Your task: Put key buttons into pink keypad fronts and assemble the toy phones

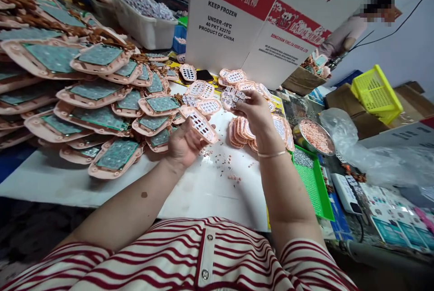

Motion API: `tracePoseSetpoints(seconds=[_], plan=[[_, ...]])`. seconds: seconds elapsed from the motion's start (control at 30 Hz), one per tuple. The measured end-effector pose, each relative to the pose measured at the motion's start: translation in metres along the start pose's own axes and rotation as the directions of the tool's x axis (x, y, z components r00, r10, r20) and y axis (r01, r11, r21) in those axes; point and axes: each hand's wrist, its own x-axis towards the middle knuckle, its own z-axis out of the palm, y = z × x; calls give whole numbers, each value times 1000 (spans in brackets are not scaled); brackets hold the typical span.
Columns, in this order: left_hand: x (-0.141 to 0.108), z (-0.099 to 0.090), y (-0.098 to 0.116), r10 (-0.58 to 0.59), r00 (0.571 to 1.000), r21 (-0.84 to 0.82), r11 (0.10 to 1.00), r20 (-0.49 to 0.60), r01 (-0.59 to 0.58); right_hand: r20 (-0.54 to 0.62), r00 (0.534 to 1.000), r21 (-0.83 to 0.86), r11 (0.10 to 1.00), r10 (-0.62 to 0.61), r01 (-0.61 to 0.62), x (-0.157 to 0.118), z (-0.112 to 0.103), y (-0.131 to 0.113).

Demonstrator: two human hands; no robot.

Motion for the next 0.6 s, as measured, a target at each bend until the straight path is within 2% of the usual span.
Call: tracePoseSetpoints(seconds=[0.07,0.13,0.2,0.23,0.27,0.3,0.33,0.4,0.43,0.47,0.5,0.53,0.6], plan=[[-1,-1,-3,-17,998,24,1000,54,16,1,999,248,968,43,-42,-29,-7,6],[-2,-2,-5,-21,995,48,999,93,16,9,998,335,940,58,-57,-54,-9,14],[-4,-2,-7,-28,993,70,997,114,20,-49,999,303,953,8,8,-73,-7,23],[-5,-3,-7,-35,992,79,997,125,25,-126,990,231,968,-66,94,-81,-5,26],[-6,-3,-8,-41,990,87,996,136,30,-208,961,108,972,-185,210,-89,-4,29],[-7,-4,-8,-51,988,94,995,149,37,-267,901,-62,939,-341,337,-96,-3,31],[-7,-5,-8,-61,985,101,994,163,45,-278,812,-251,854,-514,455,-102,-3,33],[-6,-8,-8,-76,979,117,992,189,55,-161,605,-542,582,-780,606,-114,-3,35],[-5,-9,-9,-80,977,127,990,200,55,-89,519,-614,457,-850,643,-118,-4,36],[-5,-10,-9,-82,975,136,989,208,54,-46,452,-651,370,-891,662,-121,-4,37],[-4,-11,-10,-87,973,146,988,214,56,-31,408,-668,323,-912,671,-123,-4,38],[-3,-12,-11,-91,972,155,986,215,58,-31,386,-674,305,-922,673,-124,-4,39],[-3,-11,-11,-98,973,169,984,210,63,-44,377,-677,305,-925,670,-123,-4,42]])
